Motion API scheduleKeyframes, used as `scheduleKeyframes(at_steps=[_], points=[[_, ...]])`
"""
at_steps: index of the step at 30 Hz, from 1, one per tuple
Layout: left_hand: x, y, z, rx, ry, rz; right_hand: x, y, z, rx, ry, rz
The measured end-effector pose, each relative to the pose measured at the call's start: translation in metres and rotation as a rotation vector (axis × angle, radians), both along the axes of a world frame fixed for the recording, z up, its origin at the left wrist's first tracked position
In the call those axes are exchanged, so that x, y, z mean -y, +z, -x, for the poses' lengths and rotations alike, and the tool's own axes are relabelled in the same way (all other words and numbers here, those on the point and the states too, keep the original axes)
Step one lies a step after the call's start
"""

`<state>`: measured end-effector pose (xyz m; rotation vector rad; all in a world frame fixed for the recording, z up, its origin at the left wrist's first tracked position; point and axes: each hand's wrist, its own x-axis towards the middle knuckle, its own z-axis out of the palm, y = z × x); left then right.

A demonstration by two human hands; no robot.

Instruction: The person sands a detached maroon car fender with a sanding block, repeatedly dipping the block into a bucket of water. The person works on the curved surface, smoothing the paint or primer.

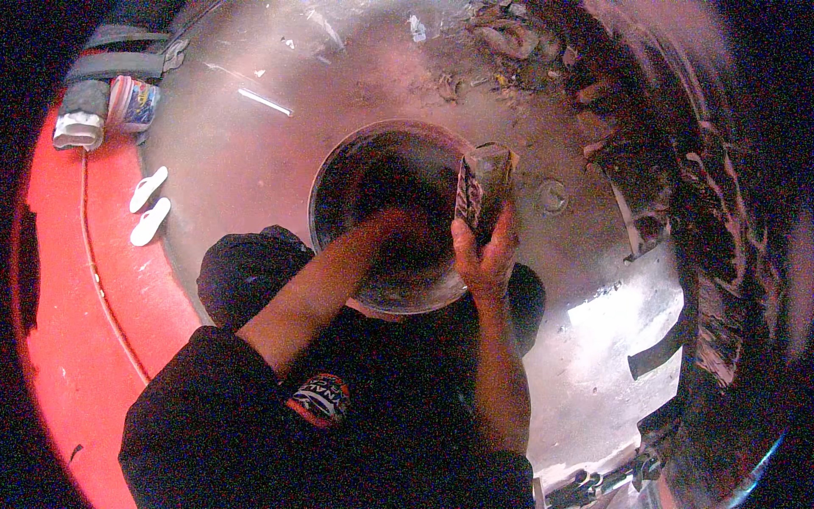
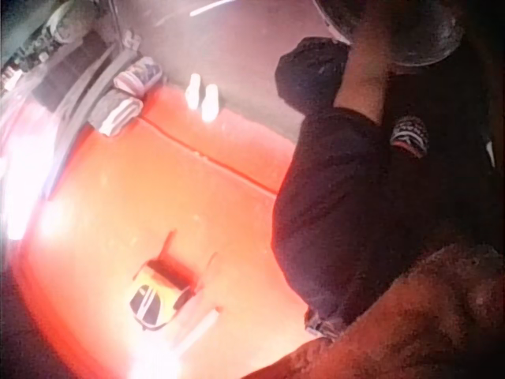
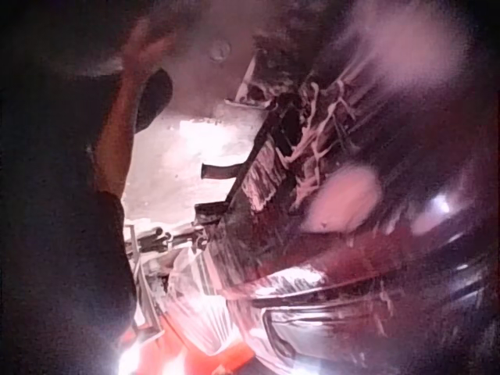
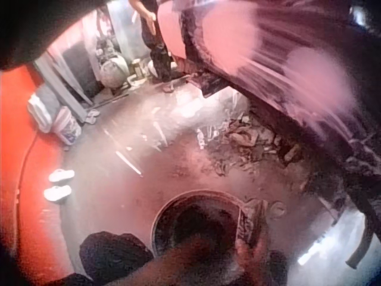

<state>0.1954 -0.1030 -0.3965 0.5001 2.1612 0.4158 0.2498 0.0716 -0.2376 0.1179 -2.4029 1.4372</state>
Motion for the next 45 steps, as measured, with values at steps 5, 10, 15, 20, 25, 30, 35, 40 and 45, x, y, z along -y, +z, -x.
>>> scheduleKeyframes(at_steps=[5, 10, 15, 20, 25, 30, 35, 40, 45], points=[[0.016, -0.005, 0.058, -0.27, 0.26, -0.017, 0.0, 0.001, -0.005, 0.154, 0.01, 0.007], [0.03, -0.072, 0.034, -0.278, 1.062, -0.576, 0.005, 0.014, 0.0, 0.108, 0.016, -0.017], [0.023, -0.077, 0.042, -0.36, 0.848, -0.215, 0.002, 0.012, -0.001, 0.131, 0.005, 0.045], [0.028, -0.091, 0.046, -0.396, 0.606, -0.019, 0.008, 0.016, 0.0, 0.1, 0.018, 0.051], [0.019, -0.083, 0.019, -0.351, 0.662, -0.087, 0.003, 0.011, -0.001, 0.243, 0.009, 0.064], [-0.059, -0.035, -0.02, -0.414, 0.34, -0.002, 0.011, 0.022, -0.001, 0.144, -0.011, 0.015], [-0.074, 0.075, -0.031, -0.213, 0.167, -0.089, 0.006, 0.013, -0.006, 0.159, -0.03, 0.023], [-0.056, 0.071, 0.02, -0.102, 0.324, -0.204, 0.008, 0.019, -0.003, 0.17, -0.015, 0.066], [-0.002, -0.084, 0.039, -0.152, 0.882, -0.488, 0.006, 0.02, -0.002, 0.209, -0.008, 0.038]])
